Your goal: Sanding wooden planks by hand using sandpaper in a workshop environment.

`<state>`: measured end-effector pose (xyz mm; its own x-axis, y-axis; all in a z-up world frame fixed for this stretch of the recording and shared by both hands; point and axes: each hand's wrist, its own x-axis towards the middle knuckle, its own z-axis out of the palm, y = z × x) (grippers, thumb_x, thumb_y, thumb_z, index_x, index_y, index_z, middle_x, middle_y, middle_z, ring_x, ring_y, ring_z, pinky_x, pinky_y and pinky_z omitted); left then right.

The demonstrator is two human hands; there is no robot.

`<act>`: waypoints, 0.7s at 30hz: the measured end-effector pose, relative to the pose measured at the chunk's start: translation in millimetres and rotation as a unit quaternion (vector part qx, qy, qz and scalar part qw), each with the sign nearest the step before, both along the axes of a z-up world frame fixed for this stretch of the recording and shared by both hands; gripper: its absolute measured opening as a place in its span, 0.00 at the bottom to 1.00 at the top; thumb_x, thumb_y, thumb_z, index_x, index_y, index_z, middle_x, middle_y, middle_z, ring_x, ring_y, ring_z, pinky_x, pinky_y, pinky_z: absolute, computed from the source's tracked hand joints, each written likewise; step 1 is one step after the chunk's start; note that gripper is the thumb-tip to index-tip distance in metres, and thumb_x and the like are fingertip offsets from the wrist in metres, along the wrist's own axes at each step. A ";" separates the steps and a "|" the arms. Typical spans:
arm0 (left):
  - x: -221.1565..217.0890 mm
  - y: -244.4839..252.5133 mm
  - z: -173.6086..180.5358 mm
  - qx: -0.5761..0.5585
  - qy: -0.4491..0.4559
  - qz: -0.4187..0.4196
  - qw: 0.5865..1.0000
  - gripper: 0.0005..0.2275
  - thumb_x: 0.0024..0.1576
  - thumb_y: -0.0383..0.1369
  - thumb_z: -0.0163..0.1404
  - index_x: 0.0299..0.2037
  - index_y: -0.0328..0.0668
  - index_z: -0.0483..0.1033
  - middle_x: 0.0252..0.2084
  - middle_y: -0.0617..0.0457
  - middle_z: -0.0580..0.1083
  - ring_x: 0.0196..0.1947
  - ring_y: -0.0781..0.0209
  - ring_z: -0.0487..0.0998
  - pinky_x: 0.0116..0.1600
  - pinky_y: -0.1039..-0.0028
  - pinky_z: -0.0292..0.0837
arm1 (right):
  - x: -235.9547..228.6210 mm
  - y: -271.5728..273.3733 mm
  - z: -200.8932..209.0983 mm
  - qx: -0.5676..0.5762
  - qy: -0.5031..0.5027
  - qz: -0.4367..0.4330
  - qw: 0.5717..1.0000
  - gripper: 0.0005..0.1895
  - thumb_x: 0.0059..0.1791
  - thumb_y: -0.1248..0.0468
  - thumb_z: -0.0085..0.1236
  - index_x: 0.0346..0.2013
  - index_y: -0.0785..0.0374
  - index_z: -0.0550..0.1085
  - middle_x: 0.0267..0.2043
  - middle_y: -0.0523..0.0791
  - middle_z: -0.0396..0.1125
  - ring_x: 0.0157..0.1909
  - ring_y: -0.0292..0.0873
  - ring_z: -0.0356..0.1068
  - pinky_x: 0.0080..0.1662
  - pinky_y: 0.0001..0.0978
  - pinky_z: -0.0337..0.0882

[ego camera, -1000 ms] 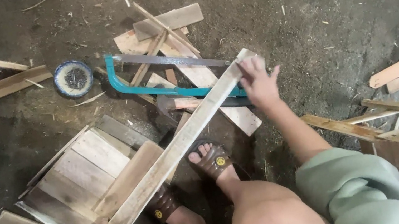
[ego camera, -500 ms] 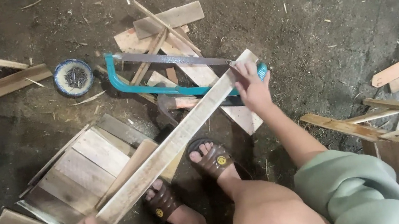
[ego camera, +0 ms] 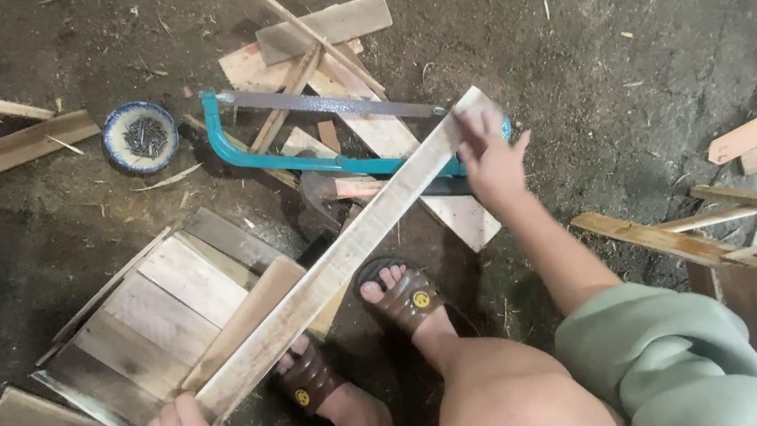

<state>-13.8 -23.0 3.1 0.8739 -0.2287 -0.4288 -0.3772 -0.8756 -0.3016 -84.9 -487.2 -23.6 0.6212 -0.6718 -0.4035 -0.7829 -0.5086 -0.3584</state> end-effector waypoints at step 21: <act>-10.4 3.5 -3.4 -0.072 -0.101 -0.062 0.990 0.31 0.36 0.62 0.38 0.37 0.44 0.68 0.34 0.55 0.69 0.36 0.58 0.67 0.39 0.68 0.60 | 14.4 53.0 30.0 0.081 -0.111 0.193 0.972 0.19 0.44 0.66 0.30 0.46 0.48 0.64 0.20 0.38 0.64 0.42 0.44 0.62 0.56 0.57 0.30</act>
